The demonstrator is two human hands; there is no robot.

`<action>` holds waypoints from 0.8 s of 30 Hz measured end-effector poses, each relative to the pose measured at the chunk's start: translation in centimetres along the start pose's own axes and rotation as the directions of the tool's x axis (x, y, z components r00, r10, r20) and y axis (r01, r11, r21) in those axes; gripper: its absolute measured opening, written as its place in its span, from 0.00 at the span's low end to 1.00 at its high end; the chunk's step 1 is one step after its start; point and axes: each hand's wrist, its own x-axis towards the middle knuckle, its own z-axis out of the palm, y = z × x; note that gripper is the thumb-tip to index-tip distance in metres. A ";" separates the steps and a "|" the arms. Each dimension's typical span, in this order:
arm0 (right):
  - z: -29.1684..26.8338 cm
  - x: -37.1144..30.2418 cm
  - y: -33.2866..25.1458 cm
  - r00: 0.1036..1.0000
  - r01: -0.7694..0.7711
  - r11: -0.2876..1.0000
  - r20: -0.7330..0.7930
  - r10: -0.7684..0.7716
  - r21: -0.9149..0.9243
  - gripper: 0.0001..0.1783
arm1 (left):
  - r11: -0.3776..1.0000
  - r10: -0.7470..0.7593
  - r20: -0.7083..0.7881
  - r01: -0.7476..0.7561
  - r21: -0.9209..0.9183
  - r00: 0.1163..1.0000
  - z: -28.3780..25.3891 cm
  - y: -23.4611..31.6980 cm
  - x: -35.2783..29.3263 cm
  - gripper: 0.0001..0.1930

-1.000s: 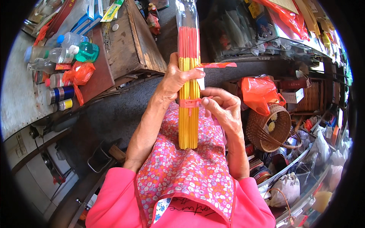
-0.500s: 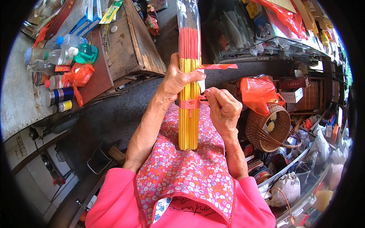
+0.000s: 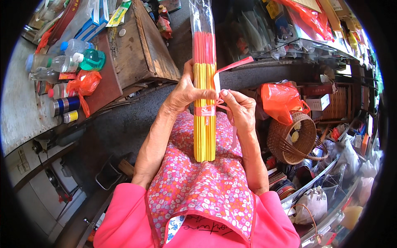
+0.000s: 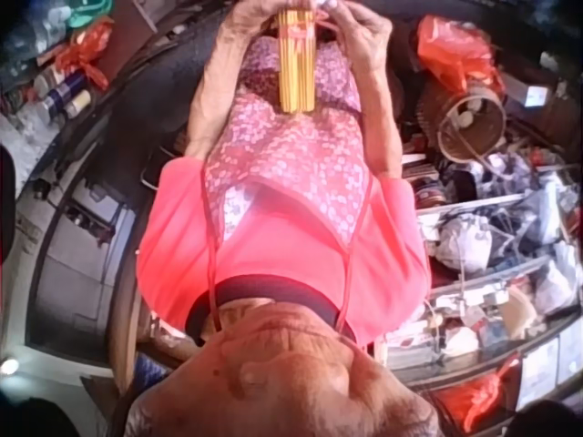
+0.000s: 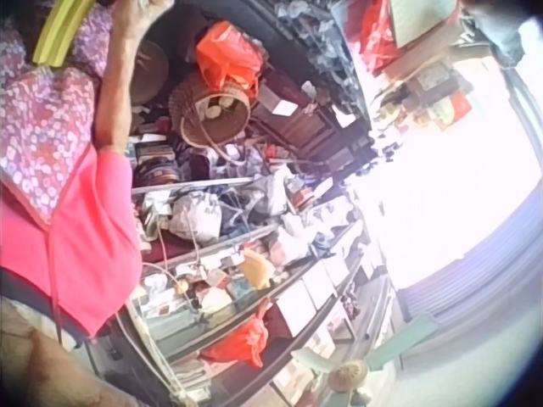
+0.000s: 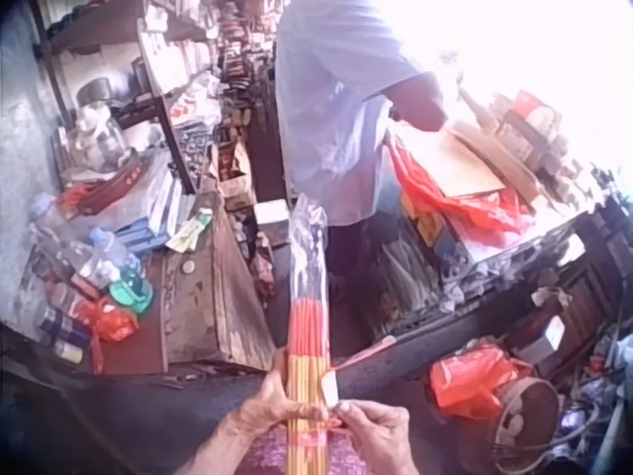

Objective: The person retrieves a bundle of incense sticks from a plastic bag and wraps it with a red paper label. They then use a cleaver to cut the plastic packaging and adjust the label around the bundle.

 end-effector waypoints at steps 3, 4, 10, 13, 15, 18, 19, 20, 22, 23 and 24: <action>0.0 0.2 -0.3 0.999 -0.053 0.999 -0.005 0.053 -0.005 0.12 | 0.998 0.029 0.067 -0.032 0.049 0.997 -0.4 -0.3 -0.3 0.68; 0.0 0.3 -0.5 0.998 -0.068 0.998 -0.007 0.067 -0.014 0.13 | 0.998 0.033 0.066 -0.036 0.047 0.997 -0.4 -0.4 -0.3 0.69; 0.1 1.1 -1.9 0.998 -0.007 0.991 0.057 0.015 -0.134 0.13 | 0.994 0.098 0.060 -0.101 0.043 0.993 0.0 -0.7 -0.2 0.67; 0.5 1.4 -2.8 0.995 0.028 0.986 0.098 -0.012 -0.162 0.12 | 0.991 0.131 0.081 -0.131 -0.012 0.988 0.3 -1.0 0.3 0.59; 0.6 2.0 -3.3 0.991 0.005 0.989 0.134 0.016 -0.150 0.11 | 0.994 0.105 0.064 -0.103 -0.031 0.992 0.6 -0.7 0.3 0.58; 0.2 2.8 -2.4 0.979 -0.143 0.988 0.155 0.133 0.053 0.11 | 0.997 0.068 0.044 -0.067 -0.033 0.997 1.0 -0.2 0.2 0.56; 0.0 2.8 -2.1 0.973 -0.170 0.980 0.175 0.151 0.101 0.09 | 0.996 0.082 0.044 -0.081 -0.025 0.996 0.8 -0.5 0.3 0.56; -0.2 2.8 -2.2 0.970 -0.177 0.973 0.192 0.146 0.151 0.08 | 0.995 0.095 0.046 -0.095 -0.017 0.994 0.6 -0.7 0.4 0.56; -0.6 2.7 -2.0 0.964 -0.196 0.947 0.227 0.138 0.253 0.07 | 0.995 0.093 0.022 -0.092 -0.032 0.995 0.3 -1.2 0.5 0.56; -1.1 2.6 -2.0 0.956 -0.180 0.959 0.267 0.119 0.220 0.08 | 0.995 0.091 0.010 -0.091 -0.039 0.996 0.2 -1.4 0.5 0.55; -1.4 2.4 -2.1 0.966 -0.149 0.978 0.232 0.112 0.147 0.08 | 0.997 0.057 0.008 -0.057 -0.061 0.998 0.4 -1.2 0.4 0.53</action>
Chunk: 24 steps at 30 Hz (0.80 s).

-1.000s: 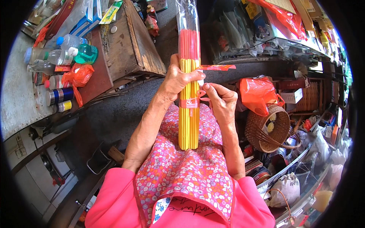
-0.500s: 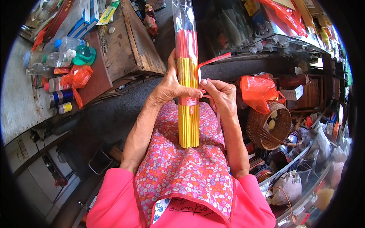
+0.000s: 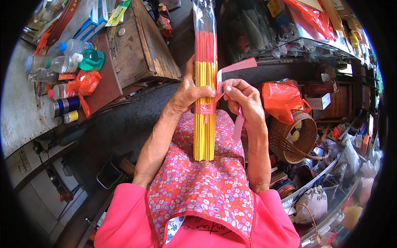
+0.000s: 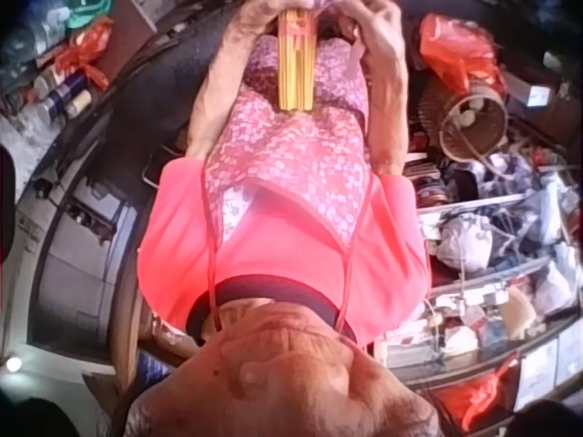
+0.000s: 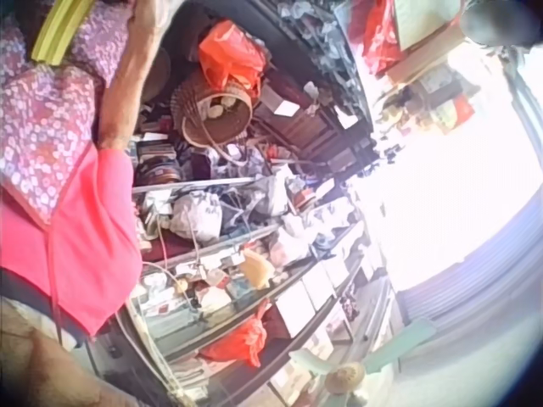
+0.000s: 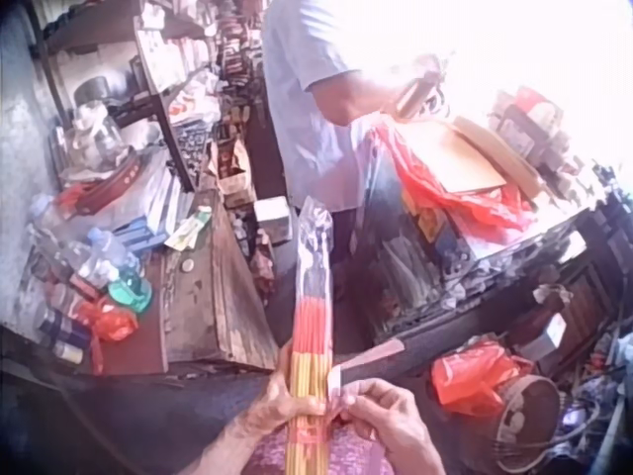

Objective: The person retrieves a bundle of incense sticks from a plastic bag and wraps it with a red paper label. They then use a cleaver to cut the plastic packaging and adjust the label around the bundle.

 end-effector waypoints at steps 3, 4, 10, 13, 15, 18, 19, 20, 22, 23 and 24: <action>-0.8 -0.9 -0.1 0.999 0.016 0.985 -0.036 -0.022 -0.174 0.08 | 0.996 -0.067 -0.018 0.066 -0.051 0.998 0.7 0.9 -0.3 0.46; -1.1 -1.3 -0.1 0.999 0.008 0.969 -0.029 -0.016 -0.248 0.08 | 0.996 -0.076 -0.012 0.075 -0.046 0.997 0.7 1.0 -0.3 0.46; -1.2 -2.4 0.1 0.949 0.290 0.514 0.175 -0.262 -0.807 0.08 | 0.993 -0.094 0.029 0.095 -0.066 0.995 0.6 0.5 0.2 0.43; -0.8 -1.4 0.5 0.798 0.486 0.387 0.217 -0.563 -0.784 0.07 | 0.995 -0.077 0.026 0.078 -0.064 0.997 0.4 -0.3 0.3 0.42; 0.2 -1.0 0.5 0.720 0.514 0.238 0.264 -0.641 -0.824 0.06 | 0.990 -0.091 0.032 0.094 -0.105 0.995 0.9 -0.3 0.4 0.40; 0.9 -0.8 0.7 0.652 0.516 0.147 0.275 -0.707 -0.844 0.06 | 0.982 -0.103 0.055 0.110 -0.151 0.993 1.2 0.6 0.3 0.37; 0.8 -0.8 1.1 0.641 0.507 0.145 0.259 -0.722 -0.850 0.06 | 0.982 -0.107 0.063 0.116 -0.151 0.992 1.0 0.8 0.2 0.36; 0.7 -0.8 1.5 0.630 0.497 0.142 0.243 -0.738 -0.856 0.05 | 0.981 -0.112 0.071 0.121 -0.151 0.991 1.0 1.0 0.2 0.36; 0.9 -1.2 1.9 0.615 0.495 0.159 0.215 -0.758 -0.854 0.06 | 0.981 -0.113 0.033 0.117 -0.156 0.993 1.0 0.9 0.1 0.33; 1.0 -1.6 2.0 0.604 0.497 0.166 0.202 -0.771 -0.852 0.06 | 0.980 -0.109 0.002 0.107 -0.165 0.994 1.0 0.5 0.2 0.33; 1.2 -1.9 2.1 0.594 0.496 0.175 0.185 -0.783 -0.851 0.07 | 0.980 -0.107 -0.025 0.101 -0.174 0.994 1.0 0.3 0.2 0.32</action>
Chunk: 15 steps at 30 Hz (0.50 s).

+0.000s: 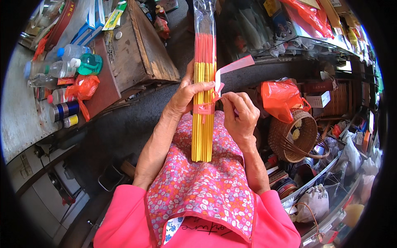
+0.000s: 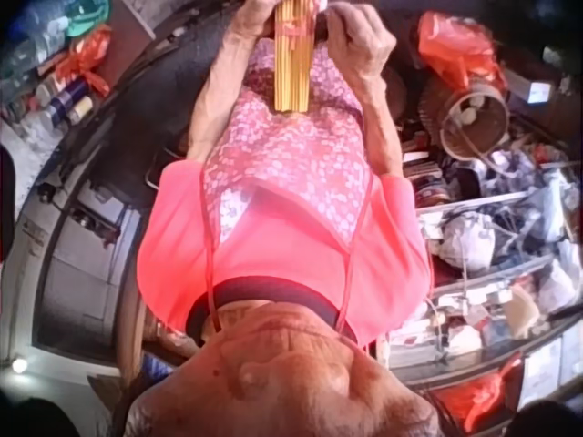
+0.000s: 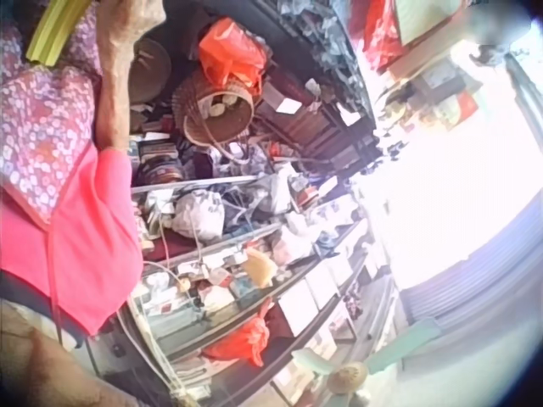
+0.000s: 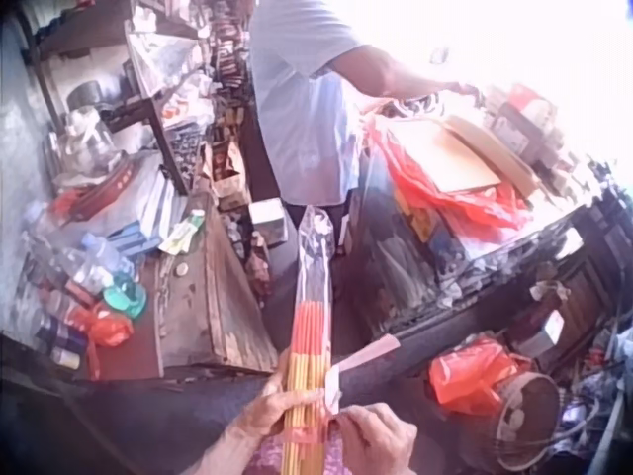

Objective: The person retrieves a bundle of incense sticks from a plastic bag and wraps it with a red paper label. They then use a cleaver to cut the plastic packaging and adjust the label around the bundle.

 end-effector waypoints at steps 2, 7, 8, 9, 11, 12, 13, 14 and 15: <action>-0.4 -0.5 -0.7 1.000 0.015 1.000 0.000 -0.015 0.007 0.07 | 1.000 -0.006 -0.006 0.006 -0.021 1.000 0.0 0.1 -0.1 0.31; -1.5 -1.1 -2.5 0.993 -0.104 0.992 0.069 0.099 0.076 0.07 | 1.000 -0.022 -0.018 0.022 -0.003 1.000 -0.4 -0.1 0.4 0.44; -1.8 -1.3 -2.9 0.985 -0.151 0.983 0.095 0.142 0.099 0.07 | 1.000 -0.022 -0.024 0.022 -0.002 0.999 -0.5 -0.2 0.4 0.44; -2.0 -1.7 -3.1 0.979 -0.175 0.979 0.120 0.162 0.107 0.07 | 1.000 -0.022 -0.031 0.022 0.000 0.999 -0.5 -0.3 0.5 0.44; -2.1 -2.5 -3.5 0.974 -0.202 0.968 0.133 0.183 0.147 0.07 | 1.000 -0.020 -0.037 0.020 0.005 0.999 -0.5 -0.1 0.4 0.43; -2.0 -2.8 -3.6 0.971 -0.216 0.962 0.138 0.195 0.164 0.07 | 1.000 -0.021 -0.037 0.021 0.007 0.999 -0.4 0.0 0.3 0.42; -1.6 -3.1 -3.7 0.984 -0.146 0.980 0.122 0.130 0.136 0.07 | 1.000 -0.022 -0.040 0.021 -0.007 0.999 -0.4 0.0 0.3 0.42; -1.6 -3.3 -4.1 0.981 -0.139 0.985 0.150 0.123 0.103 0.07 | 1.000 -0.001 -0.046 0.001 -0.009 0.999 -0.2 0.0 0.2 0.39; -1.5 -3.5 -3.8 0.982 -0.111 0.989 0.164 0.094 0.094 0.08 | 1.000 0.020 -0.053 -0.021 -0.011 0.998 -0.1 0.1 0.0 0.36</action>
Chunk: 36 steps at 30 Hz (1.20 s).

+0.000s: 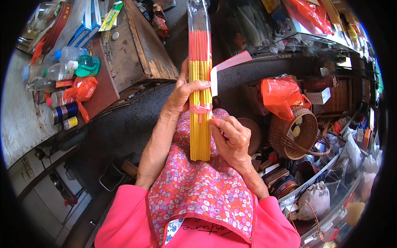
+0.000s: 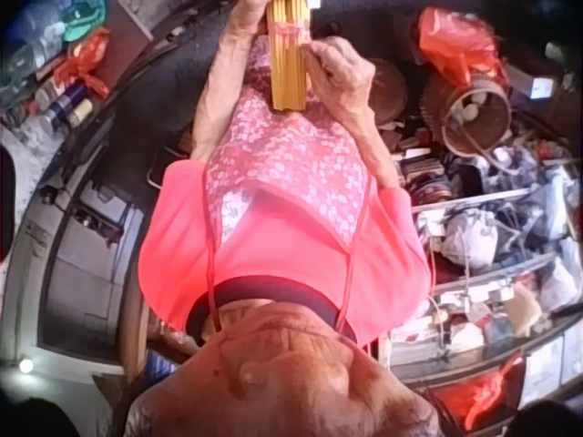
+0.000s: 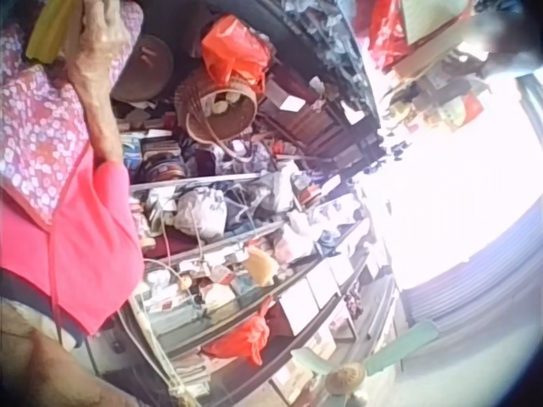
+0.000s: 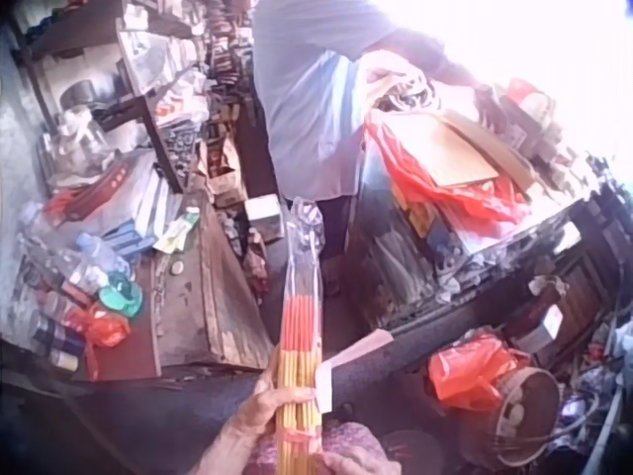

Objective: The person retrieves a bundle of incense sticks from a plastic bag and wraps it with a red paper label. They then use a cleaver to cut the plastic packaging and adjust the label around the bundle.

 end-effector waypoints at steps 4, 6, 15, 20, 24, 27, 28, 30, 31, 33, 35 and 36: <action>-0.2 0.4 -0.6 0.994 -0.080 0.995 0.083 0.075 0.058 0.09 | 0.999 -0.012 0.091 0.007 0.047 0.996 -0.2 0.7 -0.6 0.42; 0.0 0.5 -0.4 0.995 -0.094 0.986 0.056 0.087 0.139 0.09 | 0.997 0.006 0.125 -0.016 0.079 0.992 -0.4 0.6 -0.7 0.50; 0.1 1.0 0.9 0.931 -0.364 0.862 0.164 0.326 0.352 0.11 | 0.997 -0.049 0.142 0.040 0.063 0.989 0.5 0.5 -2.5 0.40; 0.1 1.7 -0.5 0.983 -0.181 0.966 -0.004 0.185 0.184 0.08 | 0.993 -0.069 0.129 0.056 0.105 0.989 0.0 0.4 -2.9 0.41; 0.4 1.3 -0.3 0.993 0.109 0.993 -0.042 -0.108 0.042 0.12 | 0.990 -0.122 0.178 0.107 0.094 0.976 -0.4 0.8 -3.1 0.43; 0.5 1.0 -0.7 0.997 0.041 0.992 -0.075 -0.032 0.119 0.10 | 0.991 -0.078 0.246 0.049 0.123 0.966 -1.3 0.3 -3.1 0.50; 0.5 1.0 -0.8 0.996 0.001 0.987 -0.084 0.012 0.159 0.10 | 0.993 -0.102 0.246 0.083 0.084 0.964 -1.6 0.2 -3.2 0.55; 0.3 1.0 -1.3 0.991 -0.093 0.973 -0.070 0.110 0.210 0.10 | 0.992 -0.117 0.271 0.098 0.082 0.955 -1.9 0.3 -3.3 0.56; 0.2 1.0 -1.4 0.986 -0.140 0.962 -0.060 0.158 0.234 0.09 | 0.991 -0.124 0.283 0.106 0.080 0.951 -1.9 0.4 -3.4 0.56; 0.0 0.9 -1.0 0.982 -0.174 0.954 -0.030 0.187 0.243 0.06 | 0.989 -0.142 0.302 0.123 0.080 0.943 -1.8 0.8 -3.7 0.54; -0.3 0.7 -1.2 0.944 -0.324 0.893 0.046 0.326 0.311 0.05 | 0.988 -0.144 0.345 0.113 0.107 0.928 -2.0 0.9 -3.7 0.52; -0.2 0.6 -0.9 0.954 -0.289 0.890 0.032 0.297 0.353 0.04 | 0.989 -0.115 0.342 0.074 0.129 0.933 -1.8 0.9 -3.7 0.51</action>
